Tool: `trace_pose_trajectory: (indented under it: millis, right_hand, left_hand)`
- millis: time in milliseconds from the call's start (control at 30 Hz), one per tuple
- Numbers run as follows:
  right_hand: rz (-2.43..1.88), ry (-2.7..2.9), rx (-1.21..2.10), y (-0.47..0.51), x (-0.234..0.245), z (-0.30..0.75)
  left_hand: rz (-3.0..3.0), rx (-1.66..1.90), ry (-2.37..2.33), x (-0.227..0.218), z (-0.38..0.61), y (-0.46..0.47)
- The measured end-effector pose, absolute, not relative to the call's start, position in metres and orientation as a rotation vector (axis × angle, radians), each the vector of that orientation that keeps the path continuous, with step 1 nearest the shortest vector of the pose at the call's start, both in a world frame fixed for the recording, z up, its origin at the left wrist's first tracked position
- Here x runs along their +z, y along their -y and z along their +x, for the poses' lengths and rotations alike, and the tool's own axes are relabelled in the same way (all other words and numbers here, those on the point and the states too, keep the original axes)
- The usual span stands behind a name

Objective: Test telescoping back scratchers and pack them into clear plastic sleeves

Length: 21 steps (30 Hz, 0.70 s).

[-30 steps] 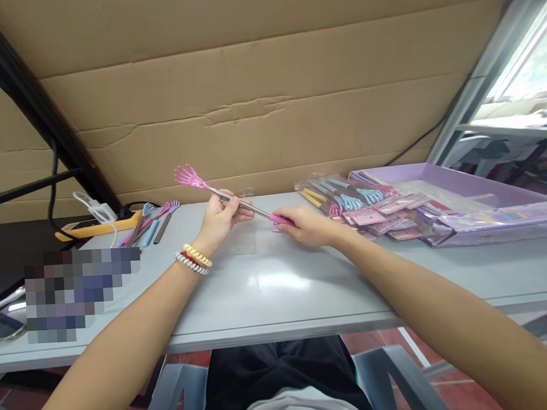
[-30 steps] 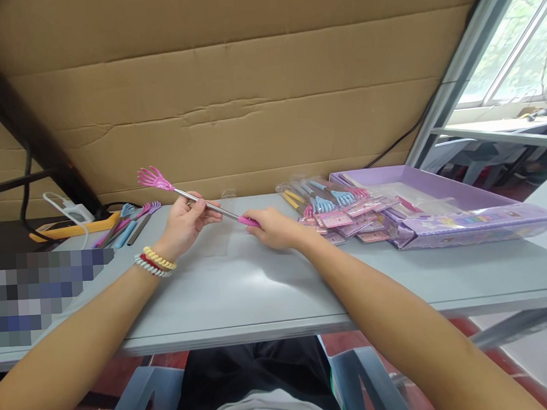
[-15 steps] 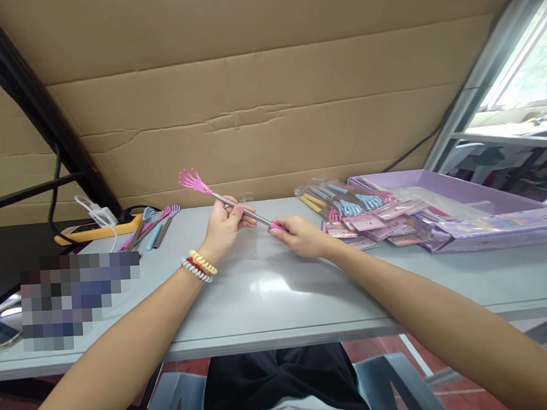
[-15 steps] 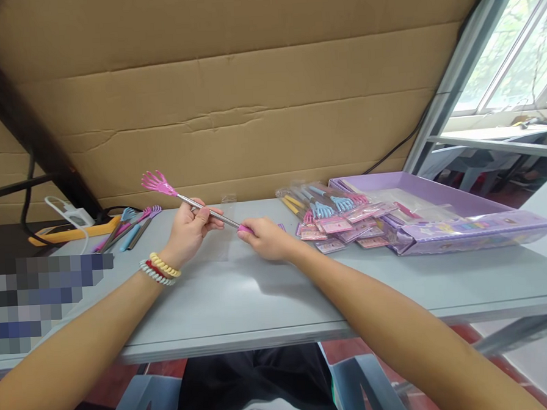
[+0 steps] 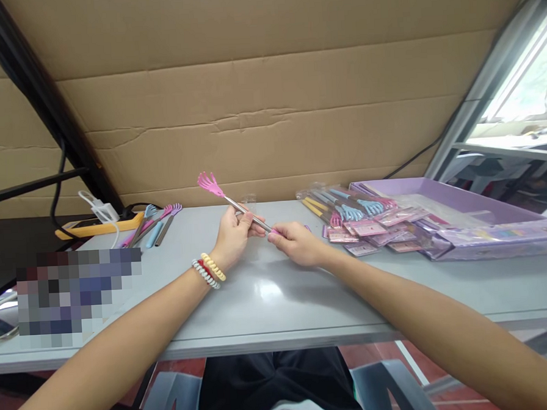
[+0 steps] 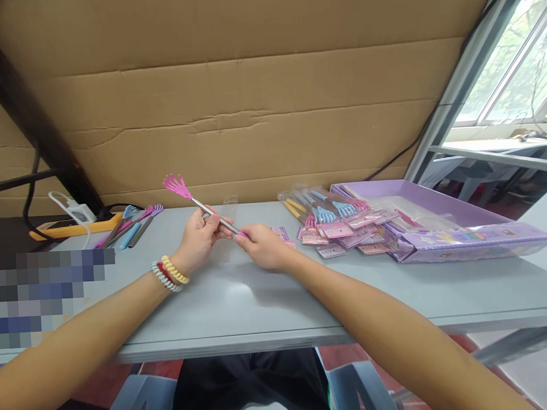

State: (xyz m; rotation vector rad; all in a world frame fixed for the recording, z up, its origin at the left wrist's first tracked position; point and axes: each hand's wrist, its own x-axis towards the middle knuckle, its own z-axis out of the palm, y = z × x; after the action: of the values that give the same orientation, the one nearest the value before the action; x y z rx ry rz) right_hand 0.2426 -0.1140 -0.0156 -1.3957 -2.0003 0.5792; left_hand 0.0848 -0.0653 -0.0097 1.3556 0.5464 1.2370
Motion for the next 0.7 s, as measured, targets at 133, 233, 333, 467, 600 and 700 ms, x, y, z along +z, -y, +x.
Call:
trace_pose_trajectory:
  millis: [133,233,333,467,600,700]
  right_hand:
    - [-1.259,1.974,0.664,0.115,-0.014,0.244]
    - [-1.155,1.962,0.824,0.115,-0.012,0.246]
    - [-1.095,1.903,0.965,0.113,-0.011,0.249]
    - [-0.928,1.768,0.852,0.111,-0.007,0.251]
    - [-0.748,1.726,0.897,0.112,-0.005,0.250]
    - [-0.666,1.723,1.029,0.110,-0.007,0.251]
  left_hand:
    - [1.455,1.229,-0.527,-0.006,0.089,0.076]
    - [1.607,1.240,-0.557,0.000,0.088,0.079]
    - [1.730,1.226,-0.638,0.004,0.085,0.076]
    - [1.940,1.064,-0.691,0.004,0.081,0.077]
    - [2.271,0.887,-0.710,0.001,0.082,0.087]
    - [2.318,0.858,-0.690,-0.001,0.084,0.091]
